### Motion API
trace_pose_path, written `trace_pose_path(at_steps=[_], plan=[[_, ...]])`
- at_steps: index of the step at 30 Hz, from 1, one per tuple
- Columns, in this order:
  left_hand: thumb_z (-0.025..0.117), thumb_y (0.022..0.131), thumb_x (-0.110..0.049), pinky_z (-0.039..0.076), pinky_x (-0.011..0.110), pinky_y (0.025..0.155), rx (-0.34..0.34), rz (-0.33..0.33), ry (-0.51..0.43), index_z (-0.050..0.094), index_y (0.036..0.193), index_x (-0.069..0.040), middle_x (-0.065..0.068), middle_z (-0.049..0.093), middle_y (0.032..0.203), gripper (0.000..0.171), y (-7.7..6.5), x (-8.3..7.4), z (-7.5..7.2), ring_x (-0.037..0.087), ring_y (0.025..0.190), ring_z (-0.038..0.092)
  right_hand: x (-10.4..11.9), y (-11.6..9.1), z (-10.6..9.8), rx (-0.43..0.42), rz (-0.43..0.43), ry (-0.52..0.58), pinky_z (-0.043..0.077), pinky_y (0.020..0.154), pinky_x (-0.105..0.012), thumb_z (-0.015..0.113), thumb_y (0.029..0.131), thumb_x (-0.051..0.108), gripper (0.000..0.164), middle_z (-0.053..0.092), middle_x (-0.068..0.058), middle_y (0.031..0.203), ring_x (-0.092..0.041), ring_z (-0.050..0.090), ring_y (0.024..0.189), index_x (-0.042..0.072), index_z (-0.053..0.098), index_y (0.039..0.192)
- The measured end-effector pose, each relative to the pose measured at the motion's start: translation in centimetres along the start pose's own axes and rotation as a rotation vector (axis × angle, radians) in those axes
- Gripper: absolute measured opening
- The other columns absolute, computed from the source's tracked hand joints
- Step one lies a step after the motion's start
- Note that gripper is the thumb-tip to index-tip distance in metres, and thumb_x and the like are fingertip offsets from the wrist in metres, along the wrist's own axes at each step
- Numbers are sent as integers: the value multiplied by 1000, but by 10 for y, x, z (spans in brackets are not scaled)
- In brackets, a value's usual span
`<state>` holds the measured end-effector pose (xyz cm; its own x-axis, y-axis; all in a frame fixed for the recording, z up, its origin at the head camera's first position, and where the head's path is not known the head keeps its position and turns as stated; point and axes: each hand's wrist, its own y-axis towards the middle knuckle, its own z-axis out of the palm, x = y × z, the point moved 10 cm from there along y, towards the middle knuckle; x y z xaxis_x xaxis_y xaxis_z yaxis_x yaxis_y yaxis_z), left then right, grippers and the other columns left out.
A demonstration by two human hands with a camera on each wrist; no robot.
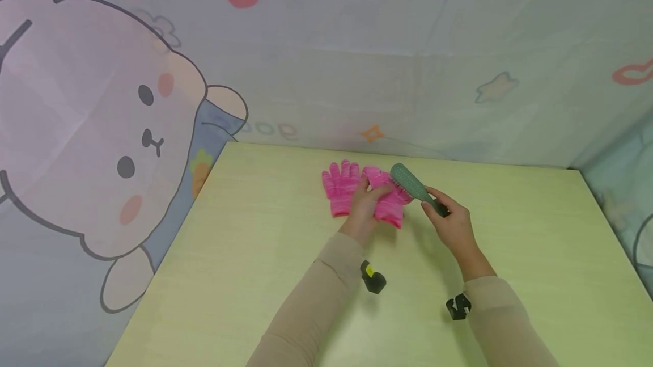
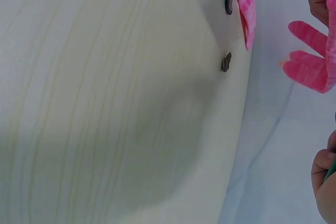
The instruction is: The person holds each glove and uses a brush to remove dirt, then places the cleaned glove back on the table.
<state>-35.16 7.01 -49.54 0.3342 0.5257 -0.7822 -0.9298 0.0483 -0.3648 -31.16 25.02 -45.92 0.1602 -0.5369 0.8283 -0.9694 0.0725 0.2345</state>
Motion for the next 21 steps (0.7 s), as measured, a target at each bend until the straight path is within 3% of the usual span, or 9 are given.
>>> trace_pose_path(at_steps=[3,8,11,21], plan=[[72,77,-5,48,30,88,39,-17,34,27,145,-6,14,43,137,82,-1,3,2,22,106,57,2,-1,-1,-11,1,7,43,60,-18,60,90,29,41,59,-12,96,-16,49,76,11,57,127],[68,81,-5,50,28,83,40,-28,56,52,125,-2,9,63,106,47,-2,5,-2,19,91,61,3,-4,-3,-28,10,7,42,59,-17,60,90,29,40,60,-13,94,-15,49,74,11,57,126],[66,82,-4,51,28,81,37,-28,47,57,116,-2,7,64,99,35,-3,6,-3,17,86,62,5,-6,-3,-36,12,6,42,58,-17,60,91,28,40,60,-14,93,-16,49,74,10,57,126],[65,83,-3,51,27,80,35,-16,29,58,110,0,6,64,93,28,-6,6,-5,14,80,61,2,-10,-6,-87,39,-3,41,59,-15,60,90,29,40,59,-12,92,-15,49,73,12,58,126]])
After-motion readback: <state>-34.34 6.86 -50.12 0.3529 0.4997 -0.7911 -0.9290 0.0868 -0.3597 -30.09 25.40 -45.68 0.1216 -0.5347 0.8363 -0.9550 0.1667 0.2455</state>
